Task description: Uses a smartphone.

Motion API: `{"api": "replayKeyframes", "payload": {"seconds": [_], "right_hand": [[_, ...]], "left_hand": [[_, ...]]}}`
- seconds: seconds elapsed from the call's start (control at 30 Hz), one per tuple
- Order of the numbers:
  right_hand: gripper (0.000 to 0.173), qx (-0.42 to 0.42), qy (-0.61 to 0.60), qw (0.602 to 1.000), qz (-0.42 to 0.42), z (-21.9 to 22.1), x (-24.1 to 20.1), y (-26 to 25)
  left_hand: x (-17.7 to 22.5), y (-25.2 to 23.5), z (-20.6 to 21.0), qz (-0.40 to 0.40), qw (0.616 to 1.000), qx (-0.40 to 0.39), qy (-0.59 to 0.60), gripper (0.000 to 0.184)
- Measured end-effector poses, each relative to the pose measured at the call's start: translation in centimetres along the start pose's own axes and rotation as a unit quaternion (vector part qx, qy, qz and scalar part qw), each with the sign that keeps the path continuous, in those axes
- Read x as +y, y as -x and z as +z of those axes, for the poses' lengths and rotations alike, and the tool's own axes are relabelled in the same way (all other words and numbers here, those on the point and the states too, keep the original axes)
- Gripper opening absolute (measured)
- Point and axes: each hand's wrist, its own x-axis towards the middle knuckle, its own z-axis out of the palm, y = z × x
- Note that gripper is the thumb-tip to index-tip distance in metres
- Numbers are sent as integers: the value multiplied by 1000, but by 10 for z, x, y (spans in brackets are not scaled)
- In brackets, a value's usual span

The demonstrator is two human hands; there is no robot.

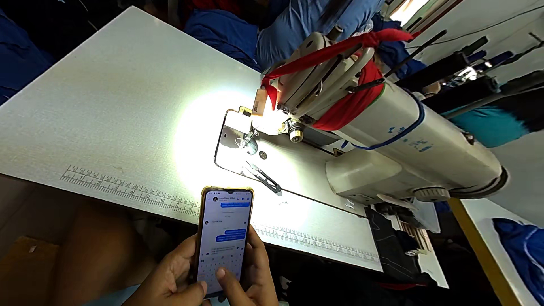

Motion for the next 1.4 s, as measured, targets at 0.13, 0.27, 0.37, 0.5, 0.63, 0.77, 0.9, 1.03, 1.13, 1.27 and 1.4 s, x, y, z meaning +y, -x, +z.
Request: {"api": "replayKeyframes", "payload": {"seconds": [0.13,0.27,0.37,0.5,0.63,0.77,0.9,1.03,1.13,1.27,1.4], "right_hand": [[78,-18,7,1000,-7,-1,2,0],[86,-74,-5,997,0,-6,2,0],[91,-96,-19,995,8,-11,3,0],[91,-99,-13,995,11,-12,2,0],[91,-106,-17,994,1,-13,3,-1],[87,-116,-32,993,5,-14,1,0],[67,-105,-80,991,19,-16,3,-1],[63,-77,-72,994,26,-17,3,-1],[72,-54,-50,997,9,-11,3,1],[81,4,-4,1000,-18,1,7,2],[82,-29,-5,1000,-7,-3,6,1]], "left_hand": [[1,1,4,4,999,33,-10,54],[-1,1,9,-4,993,108,-52,47],[-1,2,6,-3,996,89,-19,49],[1,3,2,-4,999,45,12,60],[-1,2,2,2,999,51,-11,64],[-1,2,6,-1,995,87,-40,60],[1,2,7,-8,995,91,-43,56],[1,3,-1,11,1000,11,-7,62],[2,3,0,3,1000,13,-23,60],[1,2,0,4,1000,1,-13,62],[1,3,-1,-1,1000,5,-2,66]]}}
